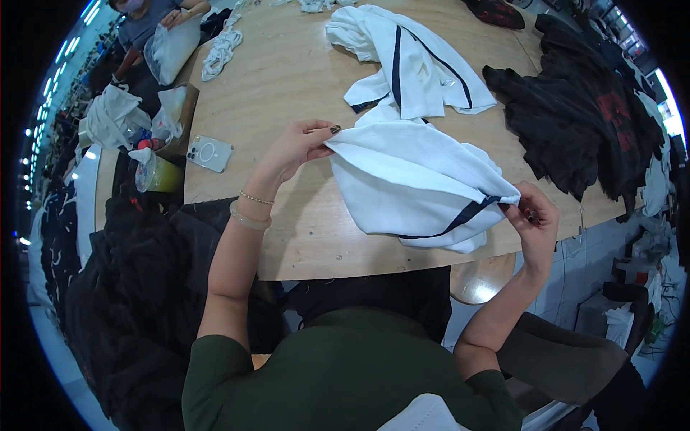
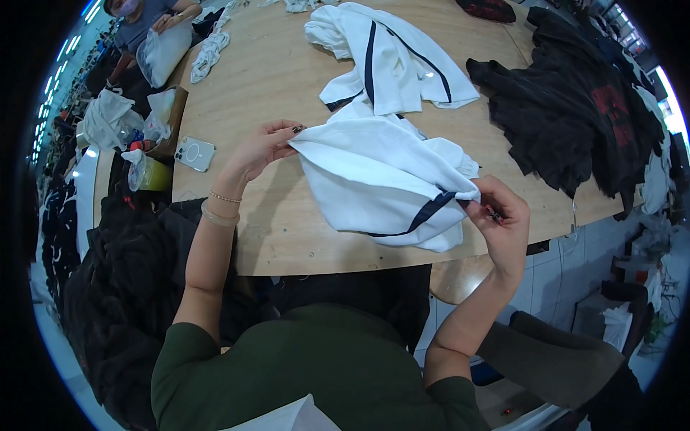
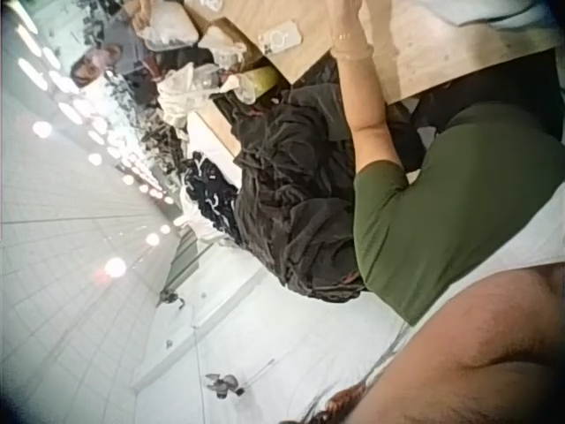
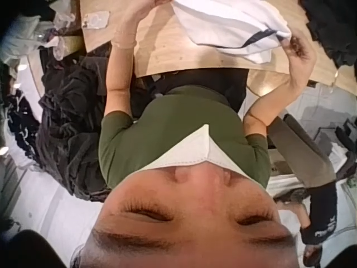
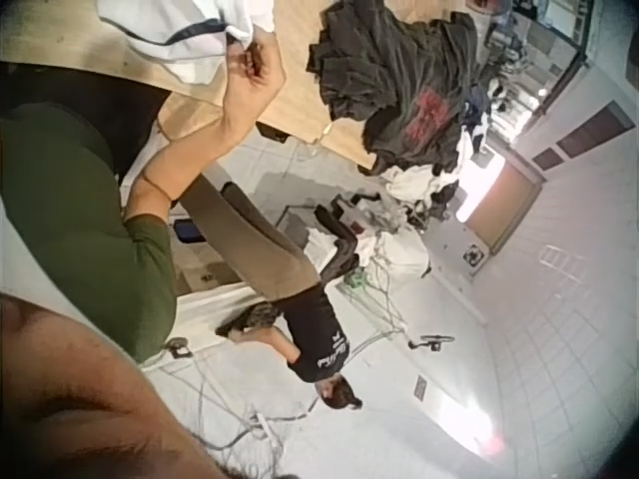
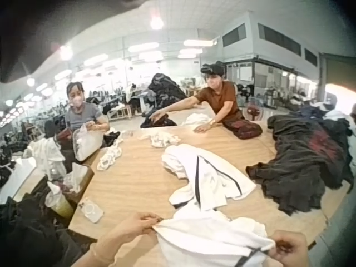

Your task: The person is using small thread snips to trim excess threads from the waistband and seams of a white garment at a textile workshop workbench.

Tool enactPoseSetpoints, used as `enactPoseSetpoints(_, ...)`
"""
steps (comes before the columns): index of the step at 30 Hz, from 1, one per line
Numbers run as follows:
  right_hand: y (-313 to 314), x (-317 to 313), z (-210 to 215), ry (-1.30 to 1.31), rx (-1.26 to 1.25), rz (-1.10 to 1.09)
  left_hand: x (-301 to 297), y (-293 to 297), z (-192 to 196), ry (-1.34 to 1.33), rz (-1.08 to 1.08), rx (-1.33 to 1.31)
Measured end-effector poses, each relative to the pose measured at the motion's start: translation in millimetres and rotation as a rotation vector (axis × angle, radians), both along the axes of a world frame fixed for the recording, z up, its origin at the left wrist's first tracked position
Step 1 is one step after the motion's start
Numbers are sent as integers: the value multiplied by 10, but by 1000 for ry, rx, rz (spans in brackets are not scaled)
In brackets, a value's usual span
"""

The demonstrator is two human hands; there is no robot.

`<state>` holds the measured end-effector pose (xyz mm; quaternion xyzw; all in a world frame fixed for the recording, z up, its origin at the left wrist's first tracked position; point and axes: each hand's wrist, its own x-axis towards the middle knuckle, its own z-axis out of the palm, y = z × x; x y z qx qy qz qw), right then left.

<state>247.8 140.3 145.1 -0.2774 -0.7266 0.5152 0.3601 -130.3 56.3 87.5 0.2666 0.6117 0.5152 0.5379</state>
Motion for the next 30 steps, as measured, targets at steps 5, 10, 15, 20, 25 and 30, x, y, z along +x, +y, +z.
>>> enactPoseSetpoints(5,6,45,-39,-21,22,-24,-23,-72,-98,357,-145,-9)
enactPoseSetpoints(10,135,81,-112,-11,151,-99,64,-71,-208,746,144,267)
enactPoseSetpoints(15,265,333,-661,-227,111,-117,287,-237,-593,730,433,106)
enactPoseSetpoints(20,-165,-101,-557,-491,56,-302,727,-432,-718,621,419,158)
enactPoseSetpoints(25,-598,-1260,-657,-224,226,-133,924,-502,-532,741,445,216)
enactPoseSetpoints(30,-440,-1701,-1074,-241,413,-92,926,-598,-461,950,427,177)
